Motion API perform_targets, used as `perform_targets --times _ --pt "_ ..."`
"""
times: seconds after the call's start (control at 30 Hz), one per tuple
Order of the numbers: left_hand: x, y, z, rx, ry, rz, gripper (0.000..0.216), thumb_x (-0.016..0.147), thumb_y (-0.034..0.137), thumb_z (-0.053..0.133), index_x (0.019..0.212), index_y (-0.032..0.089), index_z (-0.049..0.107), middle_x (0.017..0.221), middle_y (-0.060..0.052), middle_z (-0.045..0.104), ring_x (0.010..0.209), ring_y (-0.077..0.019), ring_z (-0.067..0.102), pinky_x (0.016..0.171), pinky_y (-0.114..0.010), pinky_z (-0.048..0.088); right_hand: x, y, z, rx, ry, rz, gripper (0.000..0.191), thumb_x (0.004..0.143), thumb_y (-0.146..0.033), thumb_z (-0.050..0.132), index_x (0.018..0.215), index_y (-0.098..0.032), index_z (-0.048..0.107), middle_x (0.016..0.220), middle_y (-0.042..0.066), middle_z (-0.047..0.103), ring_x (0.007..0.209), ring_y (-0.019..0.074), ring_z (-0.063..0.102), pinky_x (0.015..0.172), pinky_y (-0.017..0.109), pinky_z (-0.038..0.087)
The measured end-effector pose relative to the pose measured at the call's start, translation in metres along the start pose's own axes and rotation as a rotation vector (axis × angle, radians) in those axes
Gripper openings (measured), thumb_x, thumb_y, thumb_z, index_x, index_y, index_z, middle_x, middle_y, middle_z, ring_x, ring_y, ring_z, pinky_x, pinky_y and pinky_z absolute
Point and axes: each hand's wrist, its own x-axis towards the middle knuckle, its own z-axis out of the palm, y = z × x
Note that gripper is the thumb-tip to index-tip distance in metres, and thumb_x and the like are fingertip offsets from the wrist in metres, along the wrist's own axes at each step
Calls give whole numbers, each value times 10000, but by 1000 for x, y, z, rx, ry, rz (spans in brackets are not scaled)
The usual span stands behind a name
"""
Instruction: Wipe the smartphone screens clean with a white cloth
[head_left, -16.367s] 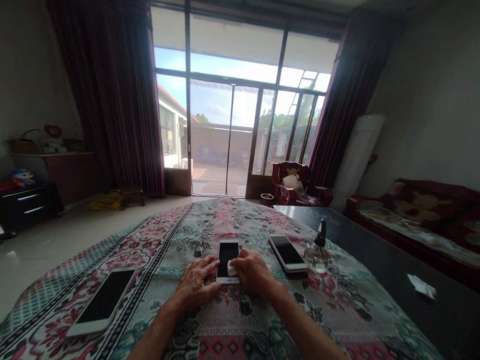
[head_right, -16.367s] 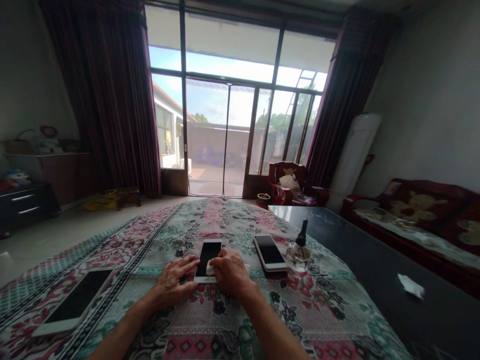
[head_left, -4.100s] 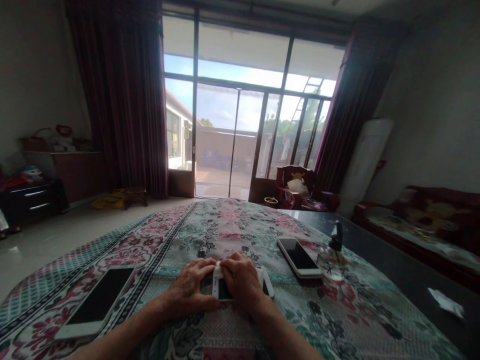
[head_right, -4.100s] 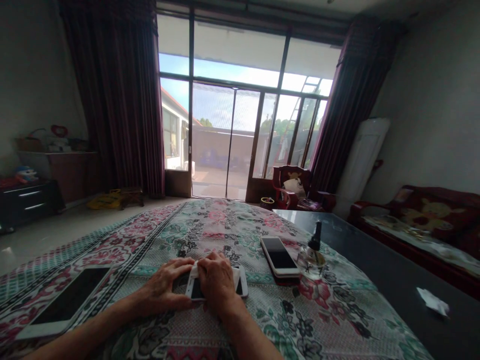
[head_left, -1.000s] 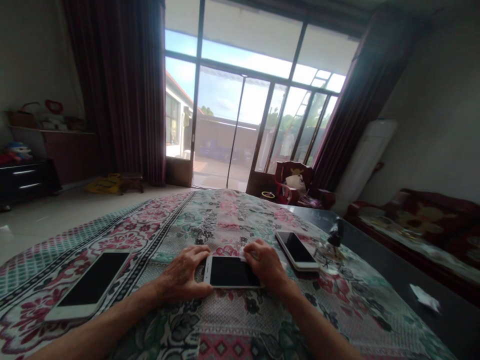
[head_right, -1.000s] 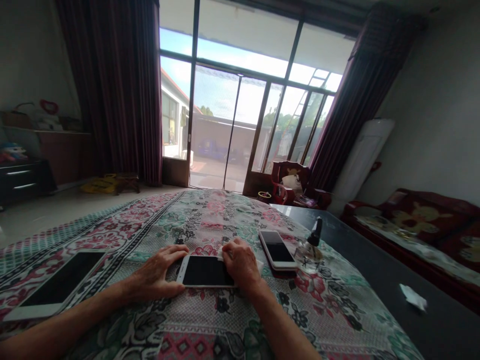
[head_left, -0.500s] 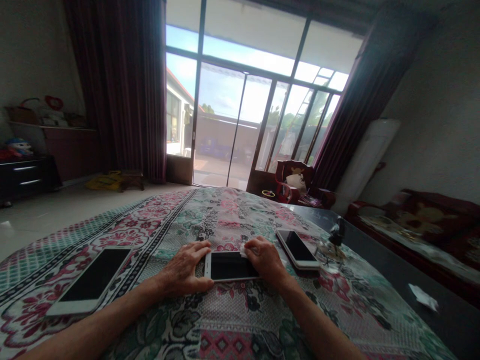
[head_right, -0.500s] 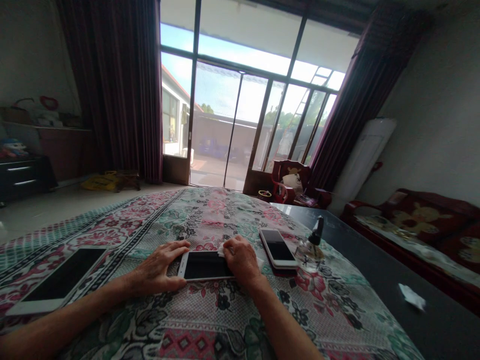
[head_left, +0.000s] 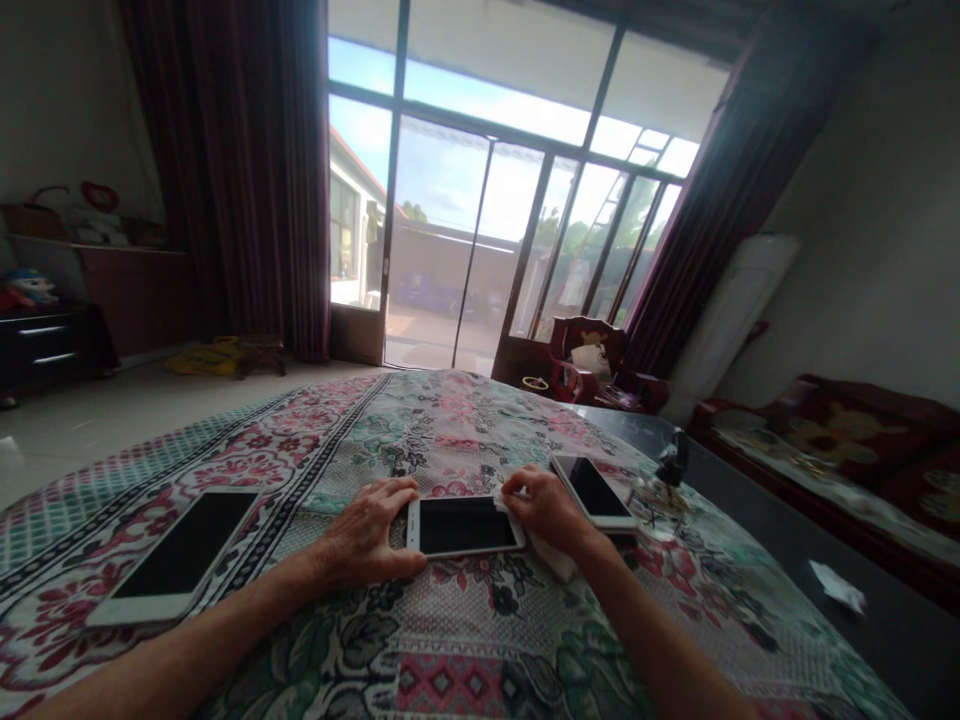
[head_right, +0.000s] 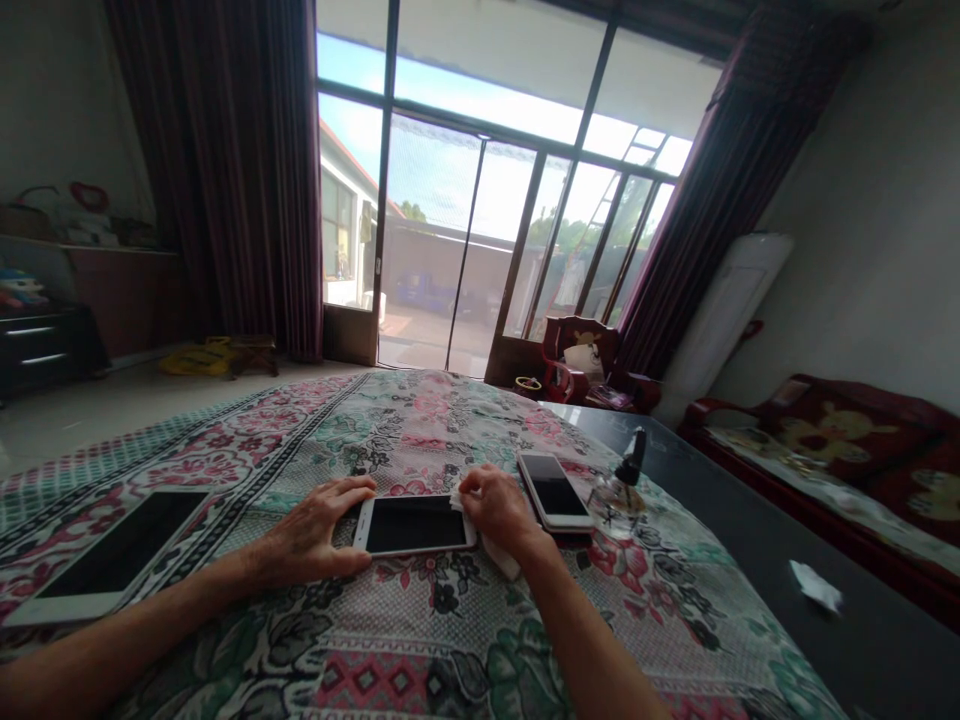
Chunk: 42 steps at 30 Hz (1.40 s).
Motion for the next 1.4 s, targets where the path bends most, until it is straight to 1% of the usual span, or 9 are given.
perform_targets --times 0.23,0.3,0.5,0.63,0.77,0.97,1.03,1.2,1.4 --pt "-1 2 -3 8 -16 -3 662 623 407 691 1205 119 562 1364 -149 508 1262 -321 445 1071 -422 349 -6 -2 -22 64 -293 -77 169 661 -88 603 718 -195 721 769 -5 658 678 108 568 644 202 414" --pt "-1 2 -3 8 -20 -7 665 621 412 691 1206 125 560 1372 -151 501 1263 -325 443 1065 -433 354 -6 -3 -23 71 -325 -85 185 653 -79 604 719 -203 724 757 -12 657 663 103 566 629 194 410" --pt "0 0 -2 0 -12 -5 665 623 421 693 1208 138 554 1369 -143 505 1264 -322 443 1062 -437 356 -3 -6 -8 -4 -77 -38 208 775 -125 541 841 -213 718 893 28 647 778 140 580 737 239 417" --pt "0 -2 0 17 -7 -4 653 633 417 688 1207 138 553 1364 -144 507 1266 -306 443 1066 -414 352 -1 -6 -2 12 -39 -31 205 805 -128 527 872 -204 705 938 43 644 816 145 588 785 248 415" --pt "0 -5 3 22 -3 -6 680 633 427 694 1232 149 537 1380 -136 495 1279 -306 431 1072 -414 344 -1 -6 -9 6 -147 -52 203 727 -90 568 809 -199 719 853 30 638 763 141 572 722 240 418" --pt "0 -6 3 14 -6 -7 681 631 434 705 1222 135 546 1377 -144 494 1273 -309 435 1070 -403 347 -6 -11 -28 82 -437 -47 217 643 -62 613 749 -204 737 768 -3 649 659 107 547 621 209 401" --pt "1 -6 3 10 -5 -6 689 628 432 706 1225 129 543 1375 -148 494 1274 -310 433 1074 -405 343 -7 -12 -30 92 -476 -56 228 640 -54 616 749 -213 740 745 -11 648 664 109 551 624 208 401" --pt "1 -6 2 1 -8 -3 680 625 438 703 1223 158 540 1373 -129 499 1270 -310 438 1067 -419 352 -7 -16 -20 84 -319 -135 242 686 -55 594 779 -223 741 832 6 641 718 116 565 694 232 414" --pt "0 -1 -3 -6 -17 3 650 628 442 697 1194 153 557 1357 -131 509 1255 -315 452 1056 -426 364 -9 -31 2 112 -220 -279 245 783 -103 552 915 -237 709 913 17 623 822 132 569 767 250 423"
